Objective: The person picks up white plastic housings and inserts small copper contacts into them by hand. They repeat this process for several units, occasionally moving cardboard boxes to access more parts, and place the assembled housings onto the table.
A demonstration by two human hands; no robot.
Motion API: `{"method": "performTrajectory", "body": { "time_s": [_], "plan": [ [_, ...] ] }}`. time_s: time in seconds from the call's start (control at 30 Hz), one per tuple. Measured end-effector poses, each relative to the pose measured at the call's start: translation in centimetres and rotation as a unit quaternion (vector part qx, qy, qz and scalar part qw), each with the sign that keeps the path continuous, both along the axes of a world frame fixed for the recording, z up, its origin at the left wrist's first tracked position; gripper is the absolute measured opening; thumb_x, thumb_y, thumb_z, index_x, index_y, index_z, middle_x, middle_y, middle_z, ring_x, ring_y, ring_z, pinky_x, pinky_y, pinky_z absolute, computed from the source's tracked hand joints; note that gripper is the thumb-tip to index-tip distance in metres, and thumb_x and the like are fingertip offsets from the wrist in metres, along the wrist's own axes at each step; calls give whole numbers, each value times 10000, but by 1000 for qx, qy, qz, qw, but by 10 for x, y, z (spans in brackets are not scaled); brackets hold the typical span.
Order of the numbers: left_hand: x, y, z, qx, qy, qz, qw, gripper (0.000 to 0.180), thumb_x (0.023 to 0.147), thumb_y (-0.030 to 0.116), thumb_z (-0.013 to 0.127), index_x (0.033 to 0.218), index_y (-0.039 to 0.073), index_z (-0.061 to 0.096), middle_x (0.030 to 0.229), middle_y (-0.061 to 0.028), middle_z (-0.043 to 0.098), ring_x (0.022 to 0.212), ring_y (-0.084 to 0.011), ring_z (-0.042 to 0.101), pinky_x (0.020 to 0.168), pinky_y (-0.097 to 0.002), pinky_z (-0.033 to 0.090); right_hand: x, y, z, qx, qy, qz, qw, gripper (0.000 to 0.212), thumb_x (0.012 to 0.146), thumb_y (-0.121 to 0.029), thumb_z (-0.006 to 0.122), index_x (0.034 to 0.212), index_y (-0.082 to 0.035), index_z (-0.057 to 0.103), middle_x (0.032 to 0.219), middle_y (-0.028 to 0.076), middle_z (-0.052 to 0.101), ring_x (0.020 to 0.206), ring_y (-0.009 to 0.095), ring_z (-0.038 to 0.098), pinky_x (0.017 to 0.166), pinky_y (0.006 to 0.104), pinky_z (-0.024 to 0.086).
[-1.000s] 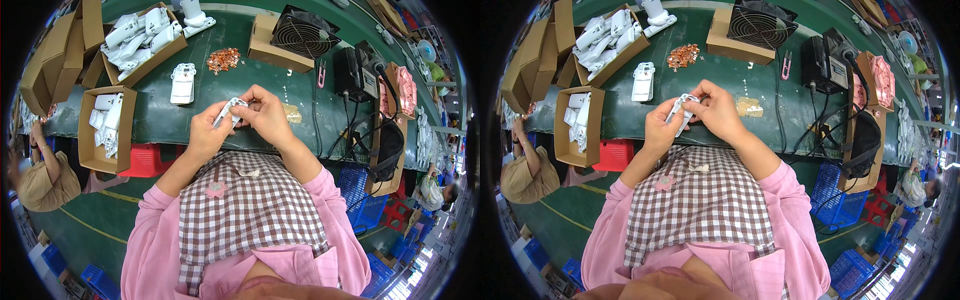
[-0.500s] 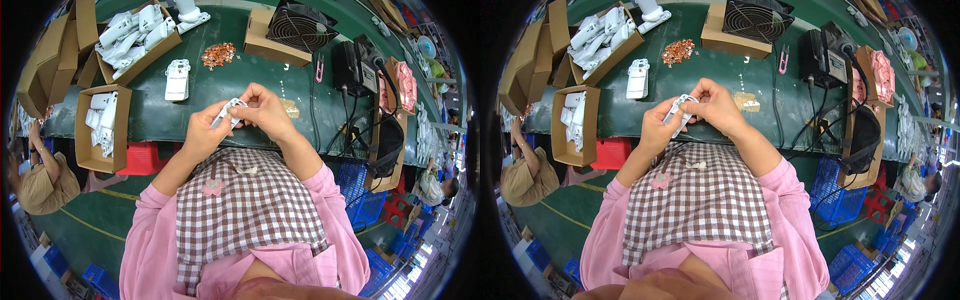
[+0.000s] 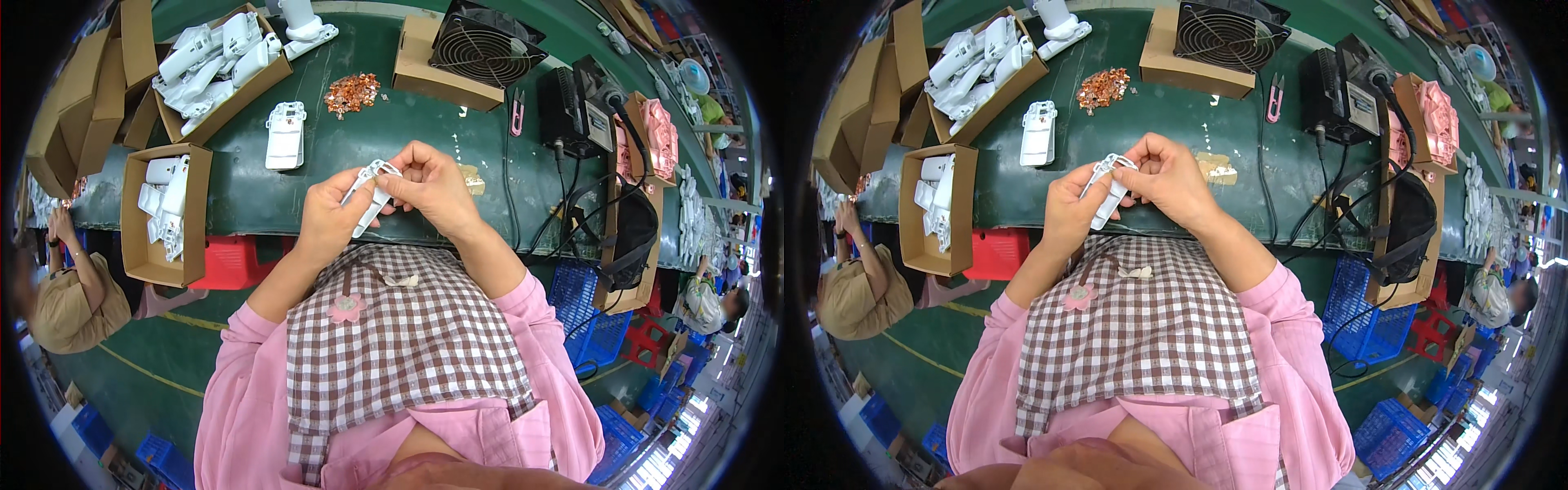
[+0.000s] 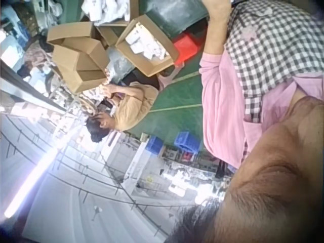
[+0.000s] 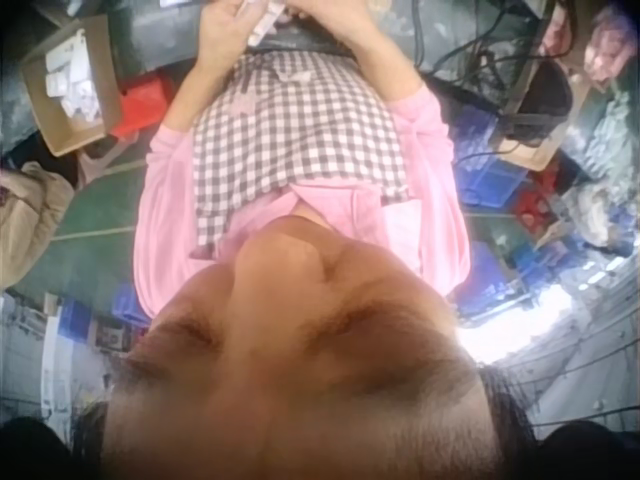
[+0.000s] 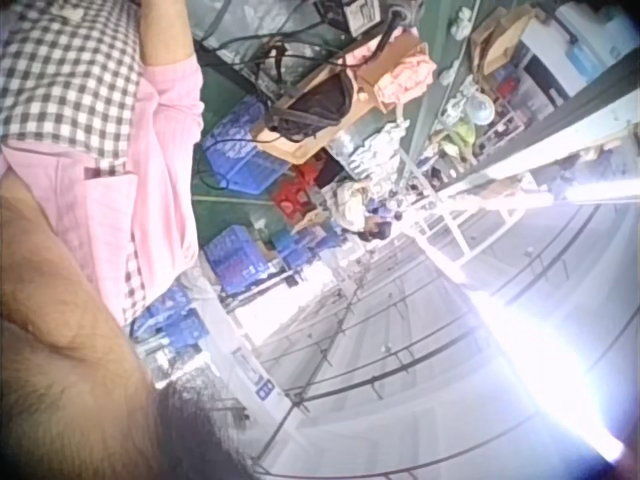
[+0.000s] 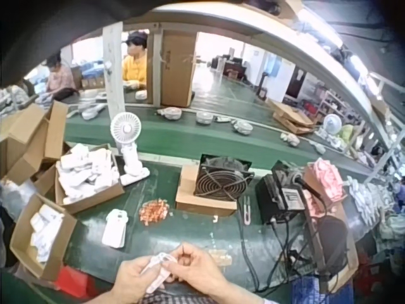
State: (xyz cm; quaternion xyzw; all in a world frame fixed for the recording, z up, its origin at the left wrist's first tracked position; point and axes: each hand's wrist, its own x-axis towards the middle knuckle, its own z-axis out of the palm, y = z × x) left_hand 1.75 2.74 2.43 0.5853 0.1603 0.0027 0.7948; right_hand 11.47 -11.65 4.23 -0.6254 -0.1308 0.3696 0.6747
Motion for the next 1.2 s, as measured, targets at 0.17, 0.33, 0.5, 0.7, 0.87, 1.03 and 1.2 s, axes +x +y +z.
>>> {"method": "performTrajectory", "body": {
  "time_s": [0.17, 0.33, 0.5, 0.7, 0.87, 1.03, 1.2],
  "plan": [
    [0, 1, 1, 25, 3, -3, 1000, 255, 984, 141, 531, 1141, -32, 633, 890, -90, 698, 740, -129, 689, 568, -209, 537, 0, 1, 2, -15, 5, -7, 1000, 176, 862, -129, 720, 886, -13, 591, 727, 18, 649, 583, 27, 571, 489, 174, 418],
    [-2, 1, 2, 18, -5, -7, 1000, 251, 982, 130, 528, 1137, -34, 638, 881, -88, 697, 726, -129, 687, 558, -208, 533, 0, 0, -4, -21, -8, -4, 1000, 187, 848, -129, 736, 889, -26, 586, 722, 13, 643, 579, 28, 555, 492, 174, 420],
    [-1, 3, 2, 31, 5, -3, 1000, 252, 981, 138, 529, 1130, -31, 643, 862, -90, 695, 701, -125, 680, 549, -207, 527, 0, 2, -5, -17, -5, -3, 1000, 197, 840, -134, 745, 890, -42, 578, 730, 10, 643, 589, 34, 561, 503, 172, 425],
    [2, 9, -1, 9, 9, -7, 1000, 257, 957, 123, 549, 1142, -31, 639, 868, -90, 697, 721, -123, 681, 564, -216, 537, 5, 4, -7, -6, 12, 16, 1000, 210, 854, -136, 727, 944, -21, 576, 773, 22, 649, 610, 40, 574, 534, 174, 442],
    [0, 10, 1, -3, 11, -5, 1000, 256, 938, 100, 573, 1140, -49, 625, 885, -103, 697, 733, -131, 684, 566, -212, 536, 9, 4, 0, -23, 30, 63, 997, 219, 867, -133, 708, 980, 0, 576, 814, 40, 660, 673, 73, 640, 553, 183, 465],
    [-1, 10, 5, 0, 25, -1, 1000, 259, 921, 67, 579, 1148, -50, 625, 905, -105, 698, 745, -138, 688, 573, -219, 540, 9, 5, 3, -40, 6, 79, 996, 208, 871, -117, 693, 988, 8, 576, 811, 41, 660, 684, 88, 661, 555, 186, 471],
    [-1, 9, 7, -2, 30, 3, 1000, 267, 909, 58, 566, 1143, -49, 639, 887, -90, 698, 750, -123, 686, 584, -220, 544, 10, 5, 5, -43, -3, 86, 995, 195, 873, -102, 680, 989, 13, 573, 811, 42, 661, 688, 92, 669, 556, 188, 479]
  ]
}}
